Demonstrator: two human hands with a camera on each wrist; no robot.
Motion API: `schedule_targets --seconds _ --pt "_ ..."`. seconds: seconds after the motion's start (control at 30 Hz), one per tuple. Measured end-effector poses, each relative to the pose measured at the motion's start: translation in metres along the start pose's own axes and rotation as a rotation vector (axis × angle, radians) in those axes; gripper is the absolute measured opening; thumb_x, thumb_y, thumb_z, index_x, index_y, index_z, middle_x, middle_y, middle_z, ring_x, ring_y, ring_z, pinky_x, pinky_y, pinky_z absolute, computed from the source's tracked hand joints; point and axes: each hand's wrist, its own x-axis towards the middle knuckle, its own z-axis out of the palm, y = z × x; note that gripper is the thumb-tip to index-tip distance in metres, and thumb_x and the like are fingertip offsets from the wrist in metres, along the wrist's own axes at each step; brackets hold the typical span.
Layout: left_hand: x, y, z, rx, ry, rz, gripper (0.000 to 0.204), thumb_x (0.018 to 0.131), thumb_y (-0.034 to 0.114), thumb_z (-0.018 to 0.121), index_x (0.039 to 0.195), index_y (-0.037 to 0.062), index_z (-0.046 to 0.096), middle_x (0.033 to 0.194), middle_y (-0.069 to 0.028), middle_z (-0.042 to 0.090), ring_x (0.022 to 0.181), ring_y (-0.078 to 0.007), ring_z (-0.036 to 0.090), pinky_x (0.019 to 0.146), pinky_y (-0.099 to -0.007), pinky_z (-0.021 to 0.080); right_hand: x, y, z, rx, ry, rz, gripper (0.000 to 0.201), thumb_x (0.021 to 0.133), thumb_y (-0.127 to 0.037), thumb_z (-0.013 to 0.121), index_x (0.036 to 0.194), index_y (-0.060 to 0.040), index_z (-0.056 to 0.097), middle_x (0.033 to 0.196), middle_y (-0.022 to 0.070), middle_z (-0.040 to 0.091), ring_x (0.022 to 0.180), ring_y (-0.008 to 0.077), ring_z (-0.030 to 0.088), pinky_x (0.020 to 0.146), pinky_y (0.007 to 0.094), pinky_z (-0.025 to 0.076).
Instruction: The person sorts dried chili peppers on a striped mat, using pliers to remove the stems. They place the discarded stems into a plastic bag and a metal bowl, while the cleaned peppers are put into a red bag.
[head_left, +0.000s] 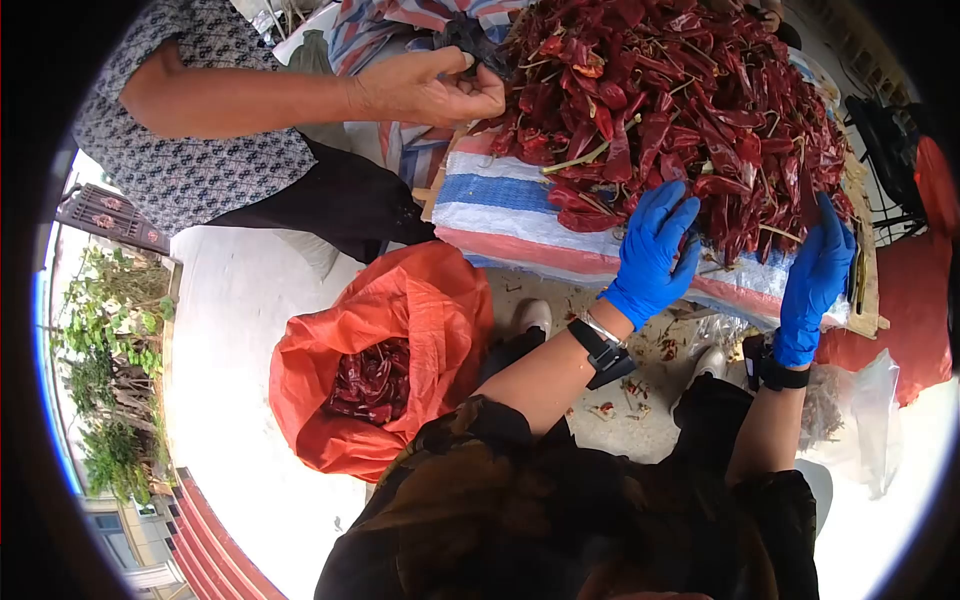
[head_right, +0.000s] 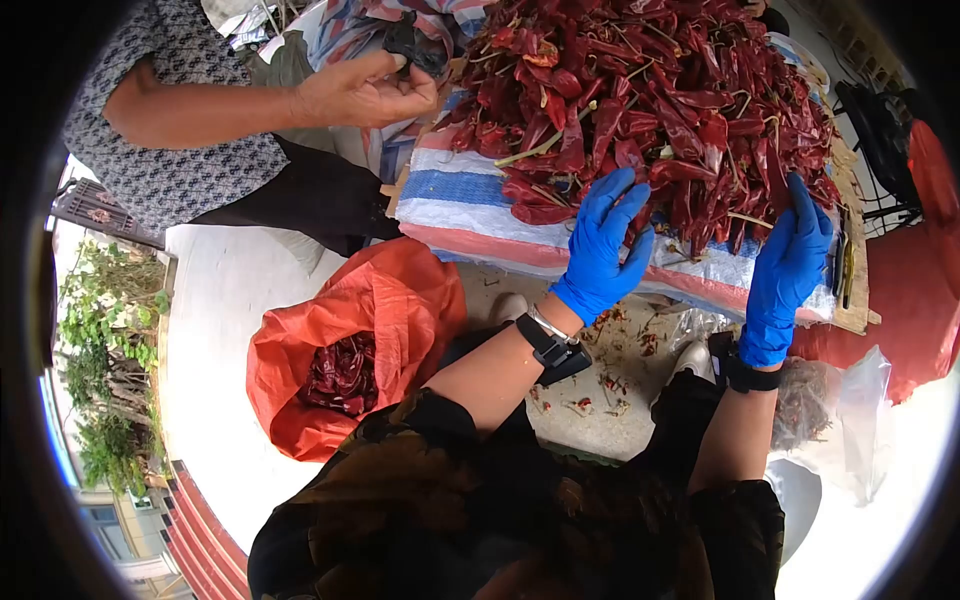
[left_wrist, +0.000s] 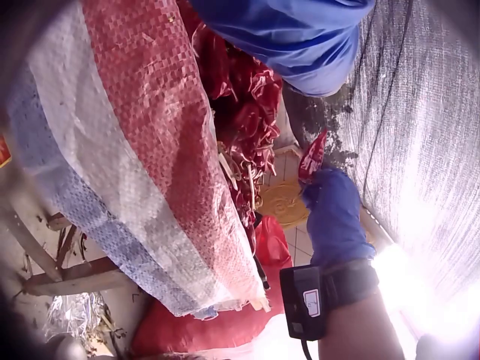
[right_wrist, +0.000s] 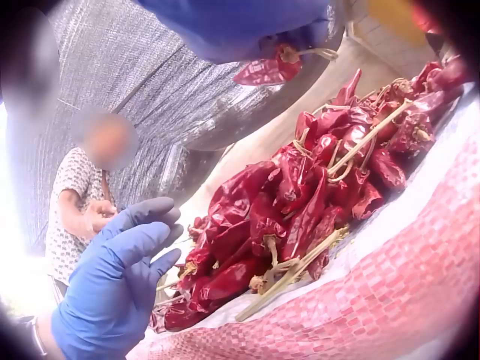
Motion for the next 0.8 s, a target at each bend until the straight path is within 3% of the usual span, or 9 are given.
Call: schedule_targets --seconds 0.1,0.17,0.2,0.23,0.3,0.5,0.7,0.77,0.8 --pt "-0.004 0.001 -0.002 0.019 -0.003 0.022 0.062 0.072 0.006 0.063 0.130 0.0085 0.041 0.135 -0.0157 0.036 0.123 -0.0356 0.035 0.101 -0.0423 0.030 -0.004 0.001 0.008 0.124 0.020 -0.029 0.035 0.087 0.002 0.041 0.118 -0.0053 0.056 0.102 0.0102 0.055 0.096 0.0199 0.052 0.086 0.0296 0.040" --pt "-0.004 0.004 -0.006 0.046 0.025 0.019 0.063 0.073 0.007 0.063 0.132 0.0088 0.040 0.137 -0.0167 0.033 0.124 -0.0356 0.033 0.102 -0.0426 0.029 -0.008 0.007 0.022 0.708 -0.127 0.037 0.039 0.084 0.006 0.041 0.118 -0.0050 0.056 0.101 0.0090 0.056 0.096 0.0203 0.052 0.086 0.0293 0.040" --pt "-0.004 0.004 -0.006 0.091 0.015 0.030 0.064 0.073 0.009 0.064 0.133 0.0093 0.038 0.138 -0.0174 0.030 0.125 -0.0362 0.031 0.102 -0.0433 0.028 -0.015 0.008 0.024 0.441 -0.156 -0.080 0.043 0.078 0.008 0.044 0.115 -0.0072 0.058 0.102 0.0113 0.056 0.095 0.0242 0.054 0.083 0.0309 0.043" --pt "-0.003 0.004 -0.008 0.104 0.008 0.032 0.064 0.073 0.009 0.064 0.133 0.0093 0.038 0.138 -0.0174 0.030 0.125 -0.0362 0.031 0.102 -0.0433 0.028 -0.013 -0.003 0.018 0.454 -0.153 -0.074 0.043 0.078 0.008 0.044 0.115 -0.0072 0.058 0.102 0.0113 0.056 0.095 0.0242 0.054 0.083 0.0309 0.043" --pt "-0.002 0.006 -0.009 0.148 -0.007 0.046 0.064 0.074 0.013 0.064 0.133 0.0112 0.039 0.139 -0.0175 0.030 0.126 -0.0372 0.030 0.103 -0.0455 0.025 -0.012 -0.016 0.009 0.125 -0.436 -0.209 0.044 0.073 0.007 0.047 0.112 -0.0091 0.060 0.101 0.0135 0.056 0.093 0.0283 0.055 0.079 0.0326 0.045" --pt "-0.002 0.004 0.001 0.257 -0.131 0.048 0.064 0.073 0.020 0.066 0.132 0.0146 0.041 0.139 -0.0128 0.031 0.127 -0.0371 0.027 0.105 -0.0527 0.018 -0.023 -0.031 0.018 0.317 -0.573 -0.254 0.036 0.073 0.005 0.049 0.106 -0.0071 0.061 0.096 0.0129 0.057 0.086 0.0299 0.057 0.074 0.0337 0.047" --pt "-0.007 -0.005 0.015 0.298 -0.032 0.110 0.042 0.071 0.018 0.066 0.111 0.0147 0.054 0.105 -0.0063 0.051 0.110 -0.0286 0.043 0.101 -0.0501 0.024 -0.020 -0.029 0.019 0.321 -0.613 -0.329 0.038 0.074 0.005 0.051 0.108 -0.0077 0.060 0.099 0.0110 0.057 0.090 0.0271 0.057 0.076 0.0327 0.047" --pt "-0.008 -0.005 0.015 0.310 -0.061 0.061 0.037 0.070 0.017 0.066 0.105 0.0149 0.056 0.096 -0.0049 0.051 0.100 -0.0264 0.046 0.097 -0.0464 0.030 -0.024 -0.028 0.023 0.506 -0.469 -0.249 0.042 0.074 0.004 0.056 0.114 -0.0095 0.058 0.108 0.0105 0.055 0.098 0.0251 0.055 0.083 0.0316 0.045" --pt "-0.007 -0.008 0.017 0.326 0.089 0.132 0.031 0.070 0.015 0.067 0.100 0.0143 0.058 0.089 -0.0047 0.051 0.091 -0.0253 0.048 0.090 -0.0412 0.034 -0.022 -0.029 0.019 0.502 -0.400 -0.213 0.044 0.075 0.003 0.058 0.117 -0.0102 0.056 0.113 0.0107 0.053 0.102 0.0248 0.053 0.088 0.0318 0.043"
